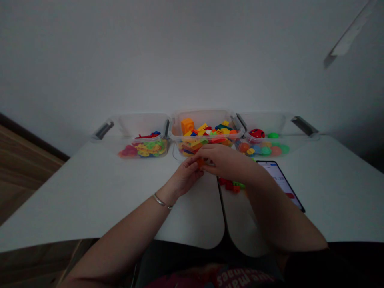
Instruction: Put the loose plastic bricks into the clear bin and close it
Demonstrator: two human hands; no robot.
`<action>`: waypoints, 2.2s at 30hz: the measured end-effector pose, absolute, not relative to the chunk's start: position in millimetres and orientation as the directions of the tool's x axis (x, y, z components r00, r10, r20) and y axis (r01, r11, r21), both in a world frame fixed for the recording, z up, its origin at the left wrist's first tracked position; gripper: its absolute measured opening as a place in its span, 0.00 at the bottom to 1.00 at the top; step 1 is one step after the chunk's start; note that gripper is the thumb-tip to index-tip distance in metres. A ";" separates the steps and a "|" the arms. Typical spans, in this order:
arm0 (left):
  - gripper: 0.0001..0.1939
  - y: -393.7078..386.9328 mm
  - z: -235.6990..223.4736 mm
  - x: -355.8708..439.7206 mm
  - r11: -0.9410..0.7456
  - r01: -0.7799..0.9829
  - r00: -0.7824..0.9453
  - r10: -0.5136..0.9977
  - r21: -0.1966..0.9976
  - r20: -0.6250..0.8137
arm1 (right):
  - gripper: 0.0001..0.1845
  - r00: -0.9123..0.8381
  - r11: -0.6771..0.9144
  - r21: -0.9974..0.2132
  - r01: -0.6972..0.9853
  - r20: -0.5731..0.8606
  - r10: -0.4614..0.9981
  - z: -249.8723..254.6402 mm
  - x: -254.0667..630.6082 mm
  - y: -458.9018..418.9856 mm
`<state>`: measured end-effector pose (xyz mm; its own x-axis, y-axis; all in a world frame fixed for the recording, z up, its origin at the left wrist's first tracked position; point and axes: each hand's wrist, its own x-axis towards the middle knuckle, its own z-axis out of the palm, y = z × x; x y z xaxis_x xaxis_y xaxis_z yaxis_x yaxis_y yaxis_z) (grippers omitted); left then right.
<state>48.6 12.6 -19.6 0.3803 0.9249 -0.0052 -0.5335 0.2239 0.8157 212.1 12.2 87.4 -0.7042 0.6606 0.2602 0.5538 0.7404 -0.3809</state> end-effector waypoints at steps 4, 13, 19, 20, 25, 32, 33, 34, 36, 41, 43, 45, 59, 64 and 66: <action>0.24 11.4 -14.7 49.4 0.263 -0.600 0.384 0.923 0.755 -0.017 | 0.13 -0.705 0.752 -0.398 0.525 0.293 0.646 84.8 211.8 15.0; 0.16 8.4 -8.3 48.6 0.296 -0.601 0.306 0.943 0.742 -0.128 | 0.15 -0.398 0.735 -0.352 0.580 0.664 0.633 78.9 220.5 33.0; 0.18 7.6 -6.2 48.2 0.278 -0.595 0.285 0.950 0.754 -0.125 | 0.19 -0.290 0.662 -0.281 0.695 0.733 0.615 68.0 228.0 50.4; 0.19 8.1 -6.7 48.0 0.276 -0.596 0.280 0.951 0.754 -0.127 | 0.19 -0.314 0.656 -0.275 0.703 0.708 0.633 66.7 228.2 51.6; 0.18 11.2 -9.8 47.0 0.248 -0.603 0.252 0.961 0.758 -0.115 | 0.22 -0.459 0.623 -0.169 0.764 0.536 0.709 67.1 224.9 44.8; 0.12 11.4 -8.7 47.5 0.226 -0.623 0.234 0.967 0.749 -0.097 | 0.28 -0.447 0.619 -0.173 0.766 0.548 0.707 67.6 222.4 39.9; 0.12 11.6 -8.5 47.5 0.220 -0.629 0.227 0.969 0.746 -0.095 | 0.28 -0.440 0.636 -0.198 0.746 0.571 0.693 67.9 222.5 40.4; 0.12 11.9 -8.4 47.4 0.216 -0.635 0.220 0.971 0.742 -0.094 | 0.27 -0.432 0.653 -0.220 0.725 0.593 0.679 68.6 222.6 40.5; 0.12 12.7 -8.0 47.2 0.212 -0.645 0.208 0.973 0.734 -0.098 | 0.24 -0.414 0.677 -0.245 0.694 0.632 0.655 71.2 222.5 39.1; 0.12 13.5 -7.1 46.5 0.239 -0.667 0.217 0.968 0.705 -0.123 | 0.15 -0.431 0.729 -0.256 0.634 0.666 0.609 79.9 219.0 27.6; 0.13 13.8 -7.4 46.3 0.246 -0.679 0.227 0.966 0.692 -0.121 | 0.14 -0.470 0.736 -0.297 0.608 0.613 0.635 82.0 216.2 22.4; 0.14 14.4 -8.2 46.0 0.243 -0.690 0.239 0.966 0.682 -0.102 | 0.17 -0.543 0.740 -0.334 0.584 0.517 0.662 82.5 212.7 18.8; 0.20 13.9 -6.8 49.2 0.209 -0.668 0.297 0.955 0.715 -0.002 | 0.15 -0.653 0.731 -0.290 0.618 0.327 0.682 66.4 192.2 15.5; 0.18 13.4 -5.9 46.8 0.234 -0.672 0.269 0.961 0.703 -0.063 | 0.15 -0.589 0.689 -0.349 0.636 0.357 0.725 69.2 196.9 18.2; 0.13 13.3 -5.5 45.7 0.252 -0.668 0.250 0.962 0.700 -0.108 | 0.12 -0.567 0.688 -0.344 0.639 0.394 0.723 72.8 203.7 20.9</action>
<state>45.7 13.3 -5.5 0.2503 0.9622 -0.1076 -0.6680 0.2521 0.7001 203.7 20.9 72.8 -0.5668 0.7235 0.3941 0.6391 0.6880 -0.3437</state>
